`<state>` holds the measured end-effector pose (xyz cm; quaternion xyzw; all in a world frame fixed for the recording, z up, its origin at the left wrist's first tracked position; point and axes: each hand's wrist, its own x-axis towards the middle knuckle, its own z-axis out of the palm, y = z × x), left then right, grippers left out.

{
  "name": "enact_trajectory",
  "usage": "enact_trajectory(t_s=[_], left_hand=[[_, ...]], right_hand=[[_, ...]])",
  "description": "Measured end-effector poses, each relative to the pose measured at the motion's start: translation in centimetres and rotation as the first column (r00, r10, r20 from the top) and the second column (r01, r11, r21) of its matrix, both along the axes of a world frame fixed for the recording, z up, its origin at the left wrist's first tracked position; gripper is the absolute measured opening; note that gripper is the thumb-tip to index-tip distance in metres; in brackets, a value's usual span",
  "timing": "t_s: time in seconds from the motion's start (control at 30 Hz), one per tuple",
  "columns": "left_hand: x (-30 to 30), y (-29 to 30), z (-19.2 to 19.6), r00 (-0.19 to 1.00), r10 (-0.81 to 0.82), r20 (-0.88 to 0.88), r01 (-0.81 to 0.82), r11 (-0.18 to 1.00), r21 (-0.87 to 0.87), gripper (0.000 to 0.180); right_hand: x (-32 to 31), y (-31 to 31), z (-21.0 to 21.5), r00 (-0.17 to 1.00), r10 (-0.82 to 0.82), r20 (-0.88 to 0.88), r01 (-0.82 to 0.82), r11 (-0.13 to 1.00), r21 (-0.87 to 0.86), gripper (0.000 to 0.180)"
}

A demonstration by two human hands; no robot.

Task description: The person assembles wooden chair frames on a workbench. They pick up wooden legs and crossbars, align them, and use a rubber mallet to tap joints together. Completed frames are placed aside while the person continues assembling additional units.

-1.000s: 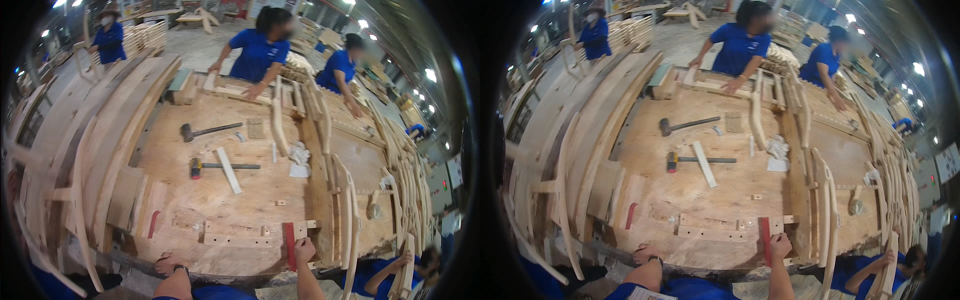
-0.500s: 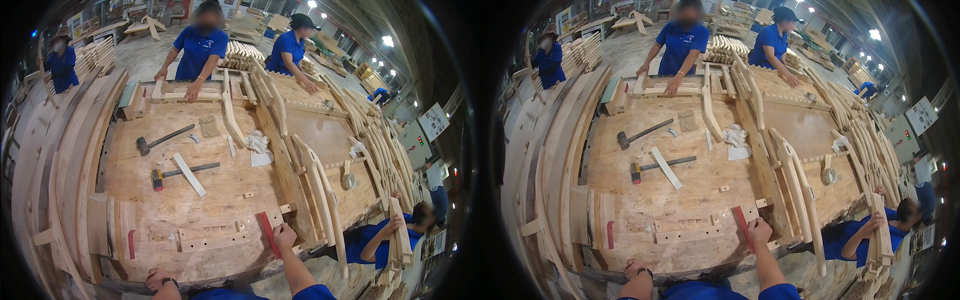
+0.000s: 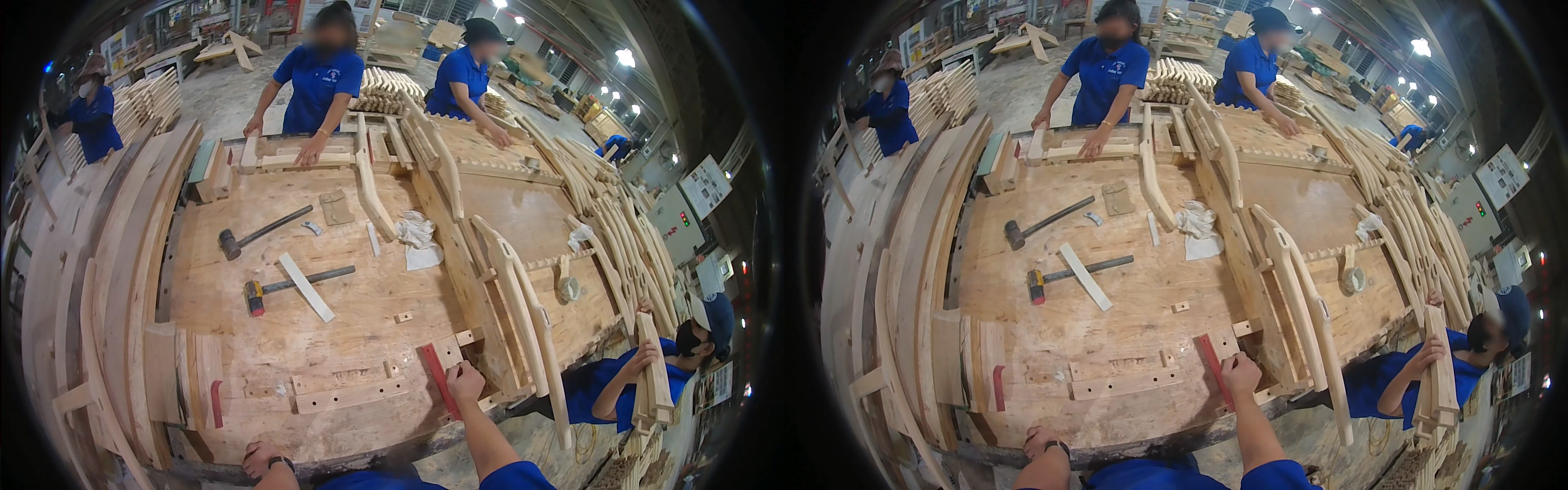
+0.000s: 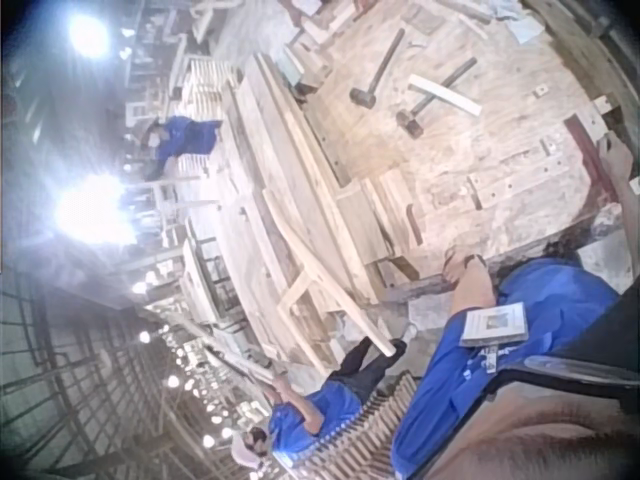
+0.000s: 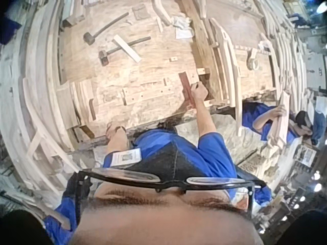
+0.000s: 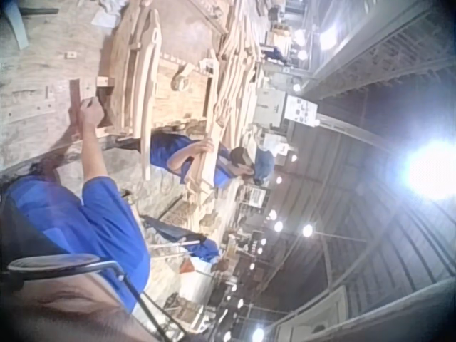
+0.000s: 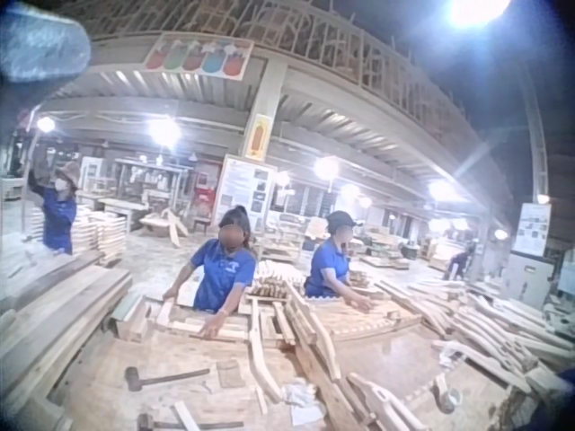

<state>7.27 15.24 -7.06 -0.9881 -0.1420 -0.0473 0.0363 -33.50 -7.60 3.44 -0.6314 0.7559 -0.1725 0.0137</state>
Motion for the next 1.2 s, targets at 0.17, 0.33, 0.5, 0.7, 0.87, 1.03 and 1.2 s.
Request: enact_trajectory(t_s=[0.17, 0.33, 0.5, 0.7, 0.87, 1.03, 1.2], left_hand=[[0.2, 0.1, -0.3, 1.000, 0.005, 0.007, -0.005, 1.000, 0.003, 0.056], [0.3, 0.3, -0.4, 1.000, 0.011, 0.015, -0.011, 1.000, 0.008, 0.056], [0.1, 0.0, 0.0, 1.000, 0.010, 0.028, -0.010, 1.000, 0.012, 0.055], [-0.3, -0.3, 0.8, 0.997, 0.010, 0.072, -0.011, 1.000, 0.006, 0.055], [-0.3, -1.6, 1.6, 0.992, 0.019, 0.122, -0.016, 1.000, -0.027, 0.055], [-0.9, -3.2, 1.9, 0.992, 0.012, 0.127, 0.002, 0.994, -0.112, 0.055], [-1.1, -4.2, 1.7, 0.993, -0.009, 0.120, 0.020, 0.996, -0.089, 0.055]], right_hand=[[0.0, 0.0, 0.2, 1.000, -0.009, -0.012, 0.009, 1.000, 0.016, 0.025], [0.0, 0.0, 0.3, 1.000, -0.005, -0.013, 0.006, 1.000, 0.010, 0.024], [0.0, 0.0, 0.1, 1.000, -0.009, -0.009, 0.009, 1.000, 0.008, 0.023], [-0.1, 0.1, 0.0, 1.000, -0.010, 0.007, 0.010, 1.000, -0.023, 0.023], [-0.1, 0.1, -0.3, 1.000, -0.010, 0.016, 0.010, 1.000, -0.001, 0.023], [-0.8, -0.2, 0.0, 1.000, -0.025, -0.009, 0.025, 1.000, 0.001, 0.023], [-0.5, -0.4, 0.4, 0.998, -0.026, 0.048, 0.026, 1.000, 0.017, 0.024]])
